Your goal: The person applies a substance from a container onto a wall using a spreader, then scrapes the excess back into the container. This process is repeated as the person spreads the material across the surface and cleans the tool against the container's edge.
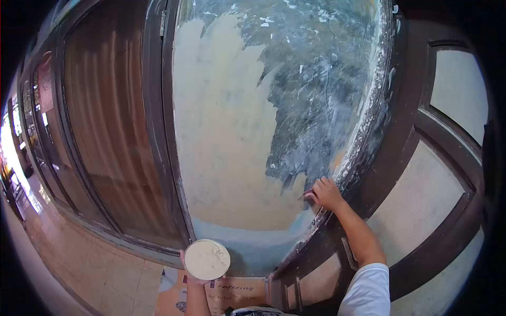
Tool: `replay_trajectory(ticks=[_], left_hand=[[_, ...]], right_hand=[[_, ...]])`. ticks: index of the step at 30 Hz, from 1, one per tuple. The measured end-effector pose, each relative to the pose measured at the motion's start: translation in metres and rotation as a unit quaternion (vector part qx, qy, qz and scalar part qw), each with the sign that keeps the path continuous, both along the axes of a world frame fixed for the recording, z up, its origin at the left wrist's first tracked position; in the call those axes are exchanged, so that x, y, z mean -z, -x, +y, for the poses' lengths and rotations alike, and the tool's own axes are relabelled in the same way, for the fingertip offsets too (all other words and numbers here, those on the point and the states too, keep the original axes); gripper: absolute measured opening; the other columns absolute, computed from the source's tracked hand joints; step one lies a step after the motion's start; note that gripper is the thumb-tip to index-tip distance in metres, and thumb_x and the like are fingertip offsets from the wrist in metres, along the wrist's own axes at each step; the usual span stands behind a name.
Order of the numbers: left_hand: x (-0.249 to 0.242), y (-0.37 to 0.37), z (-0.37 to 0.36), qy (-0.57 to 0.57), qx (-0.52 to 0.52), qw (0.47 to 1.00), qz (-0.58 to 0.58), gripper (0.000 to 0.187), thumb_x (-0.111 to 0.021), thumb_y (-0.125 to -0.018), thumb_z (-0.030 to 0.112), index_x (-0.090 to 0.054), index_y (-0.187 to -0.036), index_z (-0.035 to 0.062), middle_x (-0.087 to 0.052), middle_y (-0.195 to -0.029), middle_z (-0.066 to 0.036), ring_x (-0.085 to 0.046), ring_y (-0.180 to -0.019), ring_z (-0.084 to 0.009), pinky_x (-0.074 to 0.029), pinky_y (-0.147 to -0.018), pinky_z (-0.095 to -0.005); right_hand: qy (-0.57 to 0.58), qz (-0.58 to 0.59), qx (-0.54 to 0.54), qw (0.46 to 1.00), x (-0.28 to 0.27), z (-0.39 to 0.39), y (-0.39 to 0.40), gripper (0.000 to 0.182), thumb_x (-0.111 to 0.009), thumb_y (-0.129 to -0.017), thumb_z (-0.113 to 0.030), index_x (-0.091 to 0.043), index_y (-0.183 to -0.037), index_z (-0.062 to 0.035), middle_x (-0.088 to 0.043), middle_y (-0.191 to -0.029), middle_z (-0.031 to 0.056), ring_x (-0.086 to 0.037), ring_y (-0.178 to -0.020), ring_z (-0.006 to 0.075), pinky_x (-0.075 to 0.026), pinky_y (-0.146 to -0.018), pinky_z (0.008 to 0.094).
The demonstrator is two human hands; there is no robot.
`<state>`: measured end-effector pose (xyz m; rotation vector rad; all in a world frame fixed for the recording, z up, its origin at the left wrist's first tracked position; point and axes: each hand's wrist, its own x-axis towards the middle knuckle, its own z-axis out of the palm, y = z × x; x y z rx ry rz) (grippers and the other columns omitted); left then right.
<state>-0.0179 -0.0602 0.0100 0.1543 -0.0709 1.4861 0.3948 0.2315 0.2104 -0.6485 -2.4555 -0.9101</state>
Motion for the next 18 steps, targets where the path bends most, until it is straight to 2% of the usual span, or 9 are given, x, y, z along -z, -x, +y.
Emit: replay_trajectory(ticks=[3, 7, 9, 10, 11, 13, 15, 16, 18], left_hand=[[0.004, -0.001, 0.004, 0.01, 0.013, 1.0, 0.01, 0.101, -0.042, -0.082, 0.09, -0.05, -0.146, 0.013, -0.056, -0.141, -0.024, -0.06, -0.109, -0.0591, -0.051, -0.066, -0.0774], [-0.003, -0.012, 0.001, -0.065, 0.052, 0.996, -0.041, 0.094, -0.042, -0.089, 0.084, -0.055, -0.143, 0.0089, -0.058, -0.143, -0.022, -0.06, -0.12, -0.0495, -0.053, -0.092, -0.067], [0.024, -0.008, 0.011, 0.049, -0.01, 0.997, -0.056, 0.09, -0.042, -0.091, 0.08, -0.059, -0.141, 0.0072, -0.059, -0.143, -0.021, -0.06, -0.122, -0.0461, -0.052, -0.1, -0.0618], [0.018, -0.012, 0.011, 0.012, 0.014, 0.999, -0.038, 0.091, -0.042, -0.091, 0.08, -0.059, -0.141, 0.0058, -0.059, -0.144, -0.021, -0.06, -0.123, -0.0453, -0.049, -0.104, -0.0596], [0.015, -0.016, 0.013, 0.018, 0.012, 0.999, -0.041, 0.091, -0.042, -0.091, 0.08, -0.059, -0.141, 0.0058, -0.059, -0.144, -0.021, -0.06, -0.123, -0.0453, -0.049, -0.104, -0.0596], [0.014, -0.023, 0.023, -0.025, 0.156, 0.981, -0.114, 0.103, -0.039, -0.083, 0.09, -0.044, -0.154, 0.015, -0.05, -0.15, -0.026, -0.057, -0.113, -0.0653, -0.053, -0.068, -0.0763], [0.011, -0.032, 0.038, -0.087, 0.209, 0.974, 0.014, 0.103, -0.038, -0.082, 0.091, -0.04, -0.156, 0.0192, -0.047, -0.152, -0.027, -0.056, -0.107, -0.0702, -0.055, -0.064, -0.0744], [0.009, -0.037, 0.045, -0.112, 0.223, 0.968, -0.007, 0.102, -0.037, -0.081, 0.092, -0.038, -0.157, 0.0227, -0.044, -0.153, -0.029, -0.054, -0.105, -0.0733, -0.055, -0.063, -0.0745], [-0.015, -0.043, 0.047, -0.109, 0.254, 0.961, -0.007, 0.103, -0.038, -0.083, 0.09, -0.041, -0.155, 0.0165, -0.05, -0.148, -0.03, -0.058, -0.098, -0.0716, -0.053, -0.062, -0.076]], right_hand=[[0.009, 0.195, 0.036, 0.98, -0.051, -0.002, 0.013, 0.032, -0.078, -0.086, -0.032, -0.063, -0.092, -0.005, -0.06, -0.091, 0.0155, -0.057, -0.086, 0.039, -0.046, -0.078, 0.0468], [-0.061, 0.335, -0.012, 0.94, -0.09, -0.012, 0.008, 0.039, -0.076, -0.089, -0.039, -0.063, -0.094, -0.0019, -0.06, -0.086, 0.0186, -0.057, -0.084, 0.0435, -0.047, -0.075, 0.0509], [0.085, 0.399, 0.066, 0.911, -0.094, -0.041, 0.025, 0.039, -0.077, -0.09, -0.037, -0.064, -0.097, -0.001, -0.066, -0.09, 0.0205, -0.063, -0.084, 0.0431, -0.051, -0.075, 0.0479], [0.236, 0.426, 0.089, 0.869, -0.1, -0.067, 0.045, 0.04, -0.077, -0.09, -0.037, -0.065, -0.101, -0.0001, -0.07, -0.093, 0.02, -0.068, -0.083, 0.0361, -0.054, -0.077, 0.0431], [0.331, 0.425, 0.088, 0.838, -0.086, -0.073, 0.056, 0.044, -0.079, -0.089, -0.04, -0.067, -0.104, -0.0002, -0.071, -0.092, 0.0173, -0.068, -0.083, 0.0279, -0.054, -0.078, 0.0398], [0.55, 0.36, 0.035, 0.753, -0.041, -0.075, 0.076, 0.04, -0.08, -0.09, -0.036, -0.069, -0.109, -0.0016, -0.072, -0.092, 0.0084, -0.067, -0.085, 0.0161, -0.054, -0.077, 0.0338], [0.678, 0.291, -0.002, 0.675, 0.003, -0.085, 0.105, 0.039, -0.081, -0.09, -0.027, -0.069, -0.115, 0.001, -0.073, -0.099, 0.0067, -0.067, -0.089, 0.0139, -0.054, -0.079, 0.0317], [0.67, 0.265, -0.046, 0.692, 0.071, -0.05, 0.107, 0.044, -0.08, -0.091, -0.027, -0.068, -0.122, 0.0019, -0.074, -0.103, 0.0068, -0.066, -0.092, 0.0119, -0.054, -0.082, 0.0304], [0.753, 0.253, -0.045, 0.606, 0.065, -0.089, 0.142, 0.048, -0.076, -0.096, -0.034, -0.068, -0.125, 0.0026, -0.074, -0.108, 0.0044, -0.065, -0.093, 0.0104, -0.052, -0.085, 0.0284]])
